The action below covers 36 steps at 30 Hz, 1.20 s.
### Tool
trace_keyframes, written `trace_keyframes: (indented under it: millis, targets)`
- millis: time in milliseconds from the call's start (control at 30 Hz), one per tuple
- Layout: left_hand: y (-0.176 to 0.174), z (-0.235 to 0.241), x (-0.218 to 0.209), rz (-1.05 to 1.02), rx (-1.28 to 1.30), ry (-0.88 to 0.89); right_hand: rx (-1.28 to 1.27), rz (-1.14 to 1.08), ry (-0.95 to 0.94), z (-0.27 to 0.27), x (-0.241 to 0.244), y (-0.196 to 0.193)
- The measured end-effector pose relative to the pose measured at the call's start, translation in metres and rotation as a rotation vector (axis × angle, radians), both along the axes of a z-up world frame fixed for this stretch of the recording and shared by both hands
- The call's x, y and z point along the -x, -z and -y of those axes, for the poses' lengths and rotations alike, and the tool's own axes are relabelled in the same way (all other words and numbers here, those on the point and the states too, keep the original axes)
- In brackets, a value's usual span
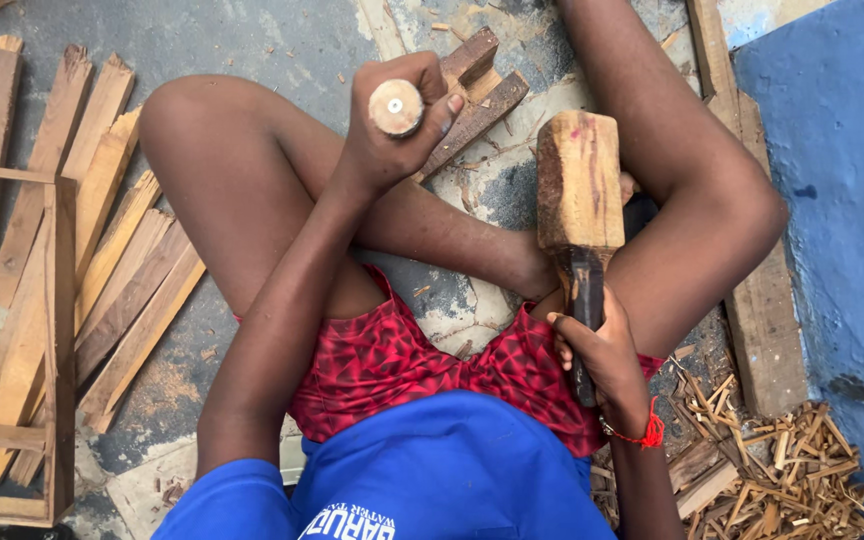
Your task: The person sits on the floor and uses a chisel and mallet to carve a piece of wood held between their feet. They repeatedly strike the chisel to shape the wood, creating wood shavings that accumulate on the floor.
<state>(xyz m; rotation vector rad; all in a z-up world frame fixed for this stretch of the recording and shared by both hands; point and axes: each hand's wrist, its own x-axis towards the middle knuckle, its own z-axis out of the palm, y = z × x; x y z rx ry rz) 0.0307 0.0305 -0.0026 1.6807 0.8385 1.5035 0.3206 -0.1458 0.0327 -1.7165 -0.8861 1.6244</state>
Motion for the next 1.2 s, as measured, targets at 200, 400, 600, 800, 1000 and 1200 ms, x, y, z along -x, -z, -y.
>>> trace_keyframes:
  millis: [200, 400, 600, 800, 1000, 1200]
  targets:
    - [0.004, 0.0, -0.004, -0.03, 0.016, 0.023, 0.024, 0.142, -0.055, -0.001, 0.005, 0.007]
    - [0.009, -0.014, -0.01, 0.011, -0.016, 0.075, -0.017, -0.014, 0.002, -0.025, 0.01, -0.047]
    - [0.022, -0.026, -0.022, 0.136, 0.01, 0.069, -0.86, 0.511, -0.146, -0.049, -0.047, -0.166]
    - [0.03, -0.035, -0.028, 0.156, 0.112, 0.072, -0.64, 0.14, -0.253, -0.11, -0.017, -0.142]
    - [0.033, -0.03, -0.03, 0.19, 0.04, 0.11, -0.143, -0.056, -0.514, -0.053, 0.056, -0.092]
    - [0.05, -0.032, -0.031, 0.164, -0.028, 0.073, -0.264, 0.004, -0.129, -0.024, 0.04, -0.157]
